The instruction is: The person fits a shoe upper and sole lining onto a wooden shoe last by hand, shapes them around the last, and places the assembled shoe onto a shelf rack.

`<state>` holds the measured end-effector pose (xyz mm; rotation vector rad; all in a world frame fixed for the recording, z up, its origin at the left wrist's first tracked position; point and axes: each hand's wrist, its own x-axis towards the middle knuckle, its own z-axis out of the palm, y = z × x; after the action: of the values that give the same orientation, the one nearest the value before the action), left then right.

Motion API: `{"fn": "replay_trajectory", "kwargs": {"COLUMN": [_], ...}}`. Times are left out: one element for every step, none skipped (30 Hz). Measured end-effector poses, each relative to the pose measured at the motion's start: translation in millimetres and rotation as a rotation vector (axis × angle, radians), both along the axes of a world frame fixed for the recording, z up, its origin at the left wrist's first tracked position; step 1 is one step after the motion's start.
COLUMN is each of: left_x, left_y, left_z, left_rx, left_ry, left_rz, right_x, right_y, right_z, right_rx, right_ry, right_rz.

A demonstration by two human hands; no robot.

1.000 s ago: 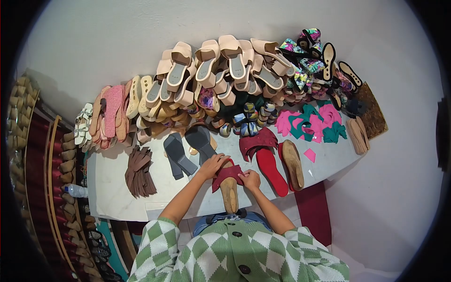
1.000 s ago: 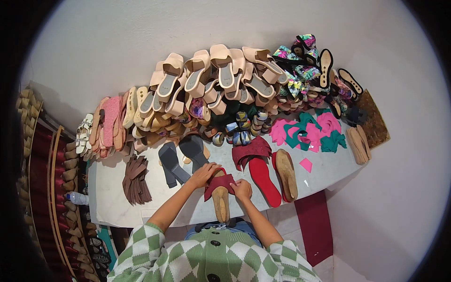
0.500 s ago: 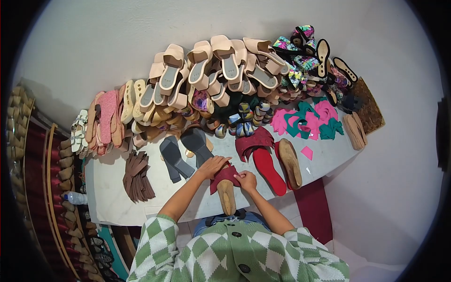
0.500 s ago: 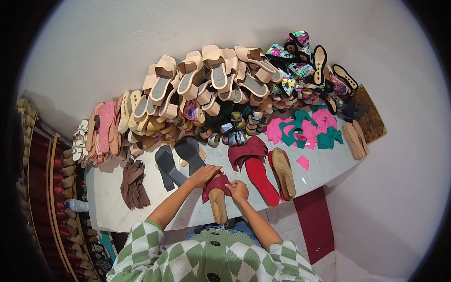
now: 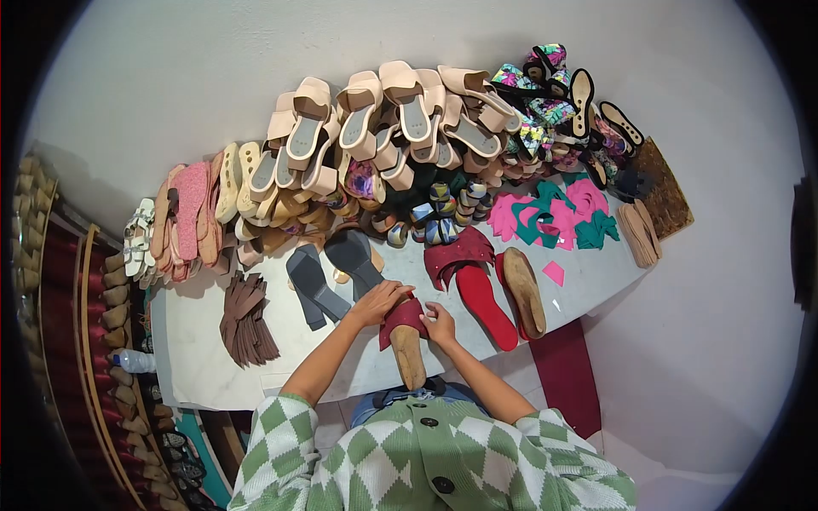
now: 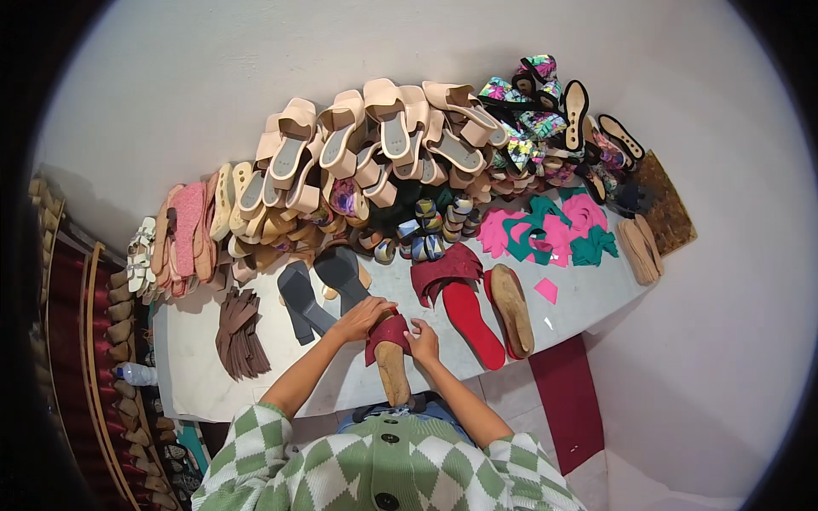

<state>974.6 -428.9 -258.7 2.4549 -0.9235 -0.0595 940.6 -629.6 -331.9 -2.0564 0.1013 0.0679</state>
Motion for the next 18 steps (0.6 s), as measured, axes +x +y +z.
{"fn": "replay_trajectory", "kwargs": {"left_x": [-0.5, -1.1, -1.1, -1.1, -0.9, -0.6, -0.2, -0.4, -1.1, -1.0, -0.9, -1.4, -2.2, -3.2, -4.7, -6.3, -7.5, -8.0], "left_y": [-0.3, -0.7, -0.8, -0.9, -1.0, -1.1, -1.4, -1.5, -1.7, -1.9, -2.4, -3.0, -3.4, -3.2, -2.9, -3.3, -3.8, -4.5], "left_z": [-1.0, -2.0, -1.4, -0.9, -0.4, -2.4, -5.1, -7.7, -6.1, -4.3, -2.8, -3.9, -5.0, -5.9, -5.6, -5.2, -5.0, -5.4], "left_rx": [-0.008, -0.016, -0.004, 0.008, 0.019, 0.009, -0.001, -0.011, -0.004, 0.003, 0.009, 0.002, -0.005, -0.011, -0.015, -0.019, -0.024, -0.017], "left_ry": [-0.008, -0.016, -0.014, -0.013, -0.012, -0.016, -0.020, -0.022, -0.013, -0.004, 0.004, -0.014, -0.031, -0.049, -0.056, -0.064, -0.072, -0.066], "left_rz": [0.002, 0.003, 0.001, 0.000, -0.001, 0.004, 0.010, 0.015, 0.013, 0.010, 0.007, 0.013, 0.019, 0.028, 0.040, 0.053, 0.064, 0.067], "right_x": [0.0, 1.1, 3.0, 3.5, 3.3, 3.3, 4.1, 4.8, 4.2, 4.8, 7.6, 10.4, 14.2, 19.4, 23.7, 25.4, 24.8, 23.7], "right_y": [1.7, 3.2, 5.3, 7.1, 8.7, 10.2, 12.0, 13.9, 15.2, 16.4, 17.5, 17.9, 17.3, 16.7, 18.1, 20.7, 22.8, 23.4], "right_z": [0.3, 0.7, 3.4, 6.1, 9.0, 10.2, 8.8, 8.0, 8.1, 8.3, 8.6, 8.4, 8.5, 8.8, 13.6, 18.2, 22.7, 25.8], "right_rx": [-0.005, -0.011, -0.017, 0.015, 0.047, 0.078, 0.125, 0.172, 0.219, 0.260, 0.301, 0.341, 0.367, 0.392, 0.418, 0.383, 0.348, 0.313], "right_ry": [-0.007, -0.014, -0.023, 0.039, 0.100, 0.161, 0.191, 0.223, 0.255, 0.297, 0.338, 0.380, 0.462, 0.543, 0.624, 0.601, 0.578, 0.554], "right_rz": [0.013, 0.026, 0.040, 0.039, 0.039, 0.040, 0.027, 0.013, -0.001, -0.007, -0.012, -0.016, -0.002, 0.013, 0.031, 0.067, 0.101, 0.132]}}
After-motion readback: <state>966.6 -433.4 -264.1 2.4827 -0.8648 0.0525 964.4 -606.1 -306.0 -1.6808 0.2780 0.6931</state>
